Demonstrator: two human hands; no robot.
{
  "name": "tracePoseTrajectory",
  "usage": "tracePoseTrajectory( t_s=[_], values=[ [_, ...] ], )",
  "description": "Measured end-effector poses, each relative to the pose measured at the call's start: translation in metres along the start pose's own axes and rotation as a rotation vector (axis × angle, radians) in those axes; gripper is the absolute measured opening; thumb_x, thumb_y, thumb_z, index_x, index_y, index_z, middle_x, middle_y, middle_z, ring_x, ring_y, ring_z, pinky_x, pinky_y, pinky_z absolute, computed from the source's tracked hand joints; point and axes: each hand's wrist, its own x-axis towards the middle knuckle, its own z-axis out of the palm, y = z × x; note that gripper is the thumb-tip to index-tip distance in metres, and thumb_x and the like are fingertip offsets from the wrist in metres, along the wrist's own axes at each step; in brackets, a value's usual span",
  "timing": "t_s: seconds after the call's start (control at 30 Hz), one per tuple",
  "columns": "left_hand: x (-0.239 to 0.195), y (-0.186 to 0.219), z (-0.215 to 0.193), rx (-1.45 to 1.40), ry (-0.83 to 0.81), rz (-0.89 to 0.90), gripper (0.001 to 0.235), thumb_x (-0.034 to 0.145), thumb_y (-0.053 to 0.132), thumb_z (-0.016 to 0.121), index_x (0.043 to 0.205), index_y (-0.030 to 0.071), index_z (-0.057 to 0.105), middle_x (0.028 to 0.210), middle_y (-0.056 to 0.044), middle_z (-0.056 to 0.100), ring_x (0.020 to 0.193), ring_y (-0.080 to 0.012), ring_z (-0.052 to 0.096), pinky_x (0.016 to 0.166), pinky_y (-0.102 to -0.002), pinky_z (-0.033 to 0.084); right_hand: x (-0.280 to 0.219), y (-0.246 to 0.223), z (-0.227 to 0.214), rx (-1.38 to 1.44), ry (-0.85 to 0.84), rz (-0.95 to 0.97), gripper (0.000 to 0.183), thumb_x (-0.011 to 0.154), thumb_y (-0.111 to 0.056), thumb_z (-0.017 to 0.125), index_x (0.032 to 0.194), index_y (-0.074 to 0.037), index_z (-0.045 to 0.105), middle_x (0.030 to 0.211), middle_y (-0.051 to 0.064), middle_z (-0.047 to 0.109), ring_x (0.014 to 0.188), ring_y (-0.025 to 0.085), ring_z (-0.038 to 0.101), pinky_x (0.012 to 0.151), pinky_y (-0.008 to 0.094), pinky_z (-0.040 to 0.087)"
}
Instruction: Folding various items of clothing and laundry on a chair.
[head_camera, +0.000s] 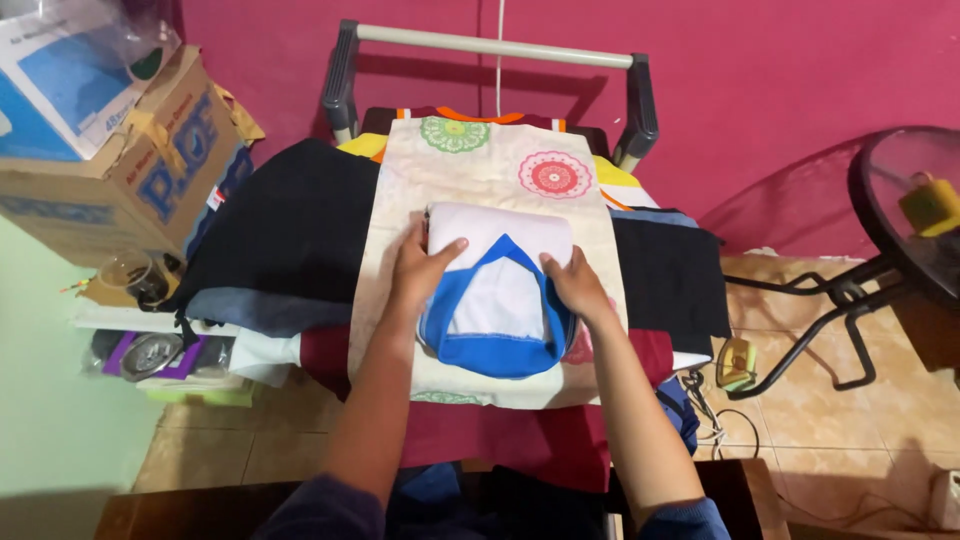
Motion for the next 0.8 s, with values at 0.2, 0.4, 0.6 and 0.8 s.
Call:
tracePoseTrajectory(
  t_s=[0.2,0.4,0.6,0.8],
  values=[
    [-0.074,0.029,-0.001,-0.378,-0.155,0.061,0.124,0.07,0.006,0.093,0.165,0.01,0.014,0.163,-0.025,0.027,0.148,-0.0377,0.031,0.119,-0.048,0.035,-0.038,-0.017,0.002,0.12,0.104,-0.106,0.073,0.096,-0.053,0.06,0.156,-0.017,0.042,0.144,0.025,0.058,0.138,0.04,0.051,0.116,0.053,0.041],
    [-0.099,0.022,0.007,-0.515,-0.069,0.066,0.108,0.087,-0.003,0.074,0.166,0.015,0.002,0.17,-0.023,0.015,0.153,-0.043,0.021,0.121,-0.054,0.032,-0.107,0.0,-0.001,0.284,0.437,-0.259,0.068,0.103,-0.044,0.057,0.155,-0.003,0.04,0.136,0.031,0.053,0.131,0.051,0.049,0.113,0.06,0.036],
    [-0.132,0.02,0.019,-0.732,0.066,0.164,0.105,0.092,-0.001,0.074,0.167,0.019,0.003,0.173,-0.016,0.004,0.158,-0.0339,0.01,0.128,-0.05,0.019,-0.225,-0.014,0.035,1.159,0.297,-0.044,0.096,0.098,-0.025,0.064,0.163,-0.012,-0.006,0.159,0.044,0.002,0.147,0.064,0.015,0.115,0.076,0.016],
    [-0.154,-0.009,0.027,-0.914,-0.058,0.35,0.097,0.097,-0.003,0.07,0.167,0.028,0.01,0.17,-0.006,0.023,0.15,-0.0233,0.031,0.123,-0.05,0.034,-0.197,0.036,0.07,1.9,-0.472,-0.31,0.068,0.091,-0.057,0.067,0.142,-0.013,0.06,0.145,0.028,0.055,0.132,0.044,0.056,0.112,0.064,0.039]
  ],
)
